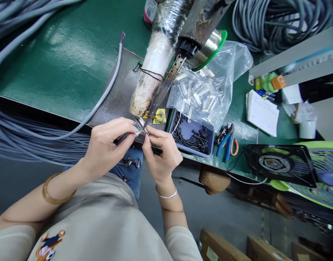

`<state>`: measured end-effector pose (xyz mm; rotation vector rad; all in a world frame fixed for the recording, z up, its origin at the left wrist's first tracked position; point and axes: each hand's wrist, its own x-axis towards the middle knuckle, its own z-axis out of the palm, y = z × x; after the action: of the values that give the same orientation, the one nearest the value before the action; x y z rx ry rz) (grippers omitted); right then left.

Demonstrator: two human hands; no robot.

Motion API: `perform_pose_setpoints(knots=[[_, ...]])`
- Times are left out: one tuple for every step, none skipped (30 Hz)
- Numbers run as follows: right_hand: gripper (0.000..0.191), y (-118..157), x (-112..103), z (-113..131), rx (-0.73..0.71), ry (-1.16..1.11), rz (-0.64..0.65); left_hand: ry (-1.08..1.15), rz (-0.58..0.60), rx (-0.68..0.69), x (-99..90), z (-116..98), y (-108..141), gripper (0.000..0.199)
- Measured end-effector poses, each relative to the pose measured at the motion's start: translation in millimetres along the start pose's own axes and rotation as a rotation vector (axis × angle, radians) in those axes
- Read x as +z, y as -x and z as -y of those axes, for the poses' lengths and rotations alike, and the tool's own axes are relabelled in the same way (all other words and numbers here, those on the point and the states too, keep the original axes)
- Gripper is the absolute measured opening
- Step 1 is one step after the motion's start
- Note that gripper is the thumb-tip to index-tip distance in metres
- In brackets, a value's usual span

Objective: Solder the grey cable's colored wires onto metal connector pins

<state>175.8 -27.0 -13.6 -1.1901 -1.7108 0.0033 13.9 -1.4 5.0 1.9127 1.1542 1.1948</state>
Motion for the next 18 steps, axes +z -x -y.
perform_pose_setpoints(knots=[[0.019, -0.6, 0.6, -0.8, -0.007, -0.003, -0.004, -0.006, -0.002, 0.008, 0.3, 0.2, -0.8, 0.015], [0.019, -1.0, 1.3, -1.6, -0.013, -0.006, -0.007, -0.01, -0.002, 0.018, 0.7, 0.3, -1.5, 0.015], [0.019, -1.2, 2.0, -2.4, -0.017, -0.01, -0.009, -0.016, -0.001, 0.026, 1.1, 0.5, -2.1, 0.015], [0.018, -1.3, 2.6, -3.1, -0.021, -0.011, -0.01, -0.023, -0.003, 0.037, 1.5, 0.7, -2.6, 0.015], [0.018, -1.4, 3.1, -3.5, -0.023, -0.01, -0.01, -0.035, -0.006, 0.046, 1.9, 0.8, -3.0, 0.015], [0.018, -1.5, 3.5, -3.8, -0.027, -0.007, -0.009, -0.048, -0.008, 0.052, 2.1, 0.7, -3.4, 0.014], [0.018, -1.7, 3.6, -3.8, -0.03, -0.002, -0.01, -0.061, -0.009, 0.058, 2.2, 0.5, -3.6, 0.014], [0.018, -2.0, 3.6, -3.7, -0.032, 0.002, -0.013, -0.069, -0.011, 0.065, 2.1, 0.1, -3.9, 0.014], [0.018, -2.5, 3.4, -3.3, -0.035, 0.005, -0.016, -0.074, -0.012, 0.072, 1.9, -0.5, -4.2, 0.013], [0.017, -3.0, 3.1, -2.9, -0.036, 0.01, -0.018, -0.075, -0.015, 0.084, 1.4, -1.2, -4.5, 0.013], [0.017, -3.6, 2.6, -2.4, -0.035, 0.015, -0.019, -0.076, -0.018, 0.095, 0.8, -2.0, -4.9, 0.013], [0.017, -4.1, 2.1, -1.8, -0.035, 0.02, -0.018, -0.078, -0.021, 0.108, 0.2, -2.8, -5.2, 0.013], [0.016, -4.5, 1.6, -1.3, -0.036, 0.025, -0.016, -0.081, -0.023, 0.116, -0.6, -3.3, -5.5, 0.013], [0.016, -4.8, 1.2, -0.9, -0.04, 0.031, -0.014, -0.083, -0.023, 0.119, -1.3, -3.6, -5.6, 0.013], [0.016, -4.7, 0.9, -0.7, -0.047, 0.041, -0.014, -0.081, -0.017, 0.116, -1.8, -3.6, -5.6, 0.013], [0.016, -4.3, 0.7, -0.5, -0.058, 0.053, -0.012, -0.078, -0.01, 0.11, -2.3, -3.2, -5.4, 0.012], [0.016, -3.6, 0.7, -0.5, -0.073, 0.069, -0.004, -0.073, 0.001, 0.102, -2.5, -2.6, -5.0, 0.012], [0.016, -2.5, 0.8, -0.6, -0.088, 0.086, 0.008, -0.068, 0.012, 0.094, -2.6, -1.7, -4.6, 0.011]])
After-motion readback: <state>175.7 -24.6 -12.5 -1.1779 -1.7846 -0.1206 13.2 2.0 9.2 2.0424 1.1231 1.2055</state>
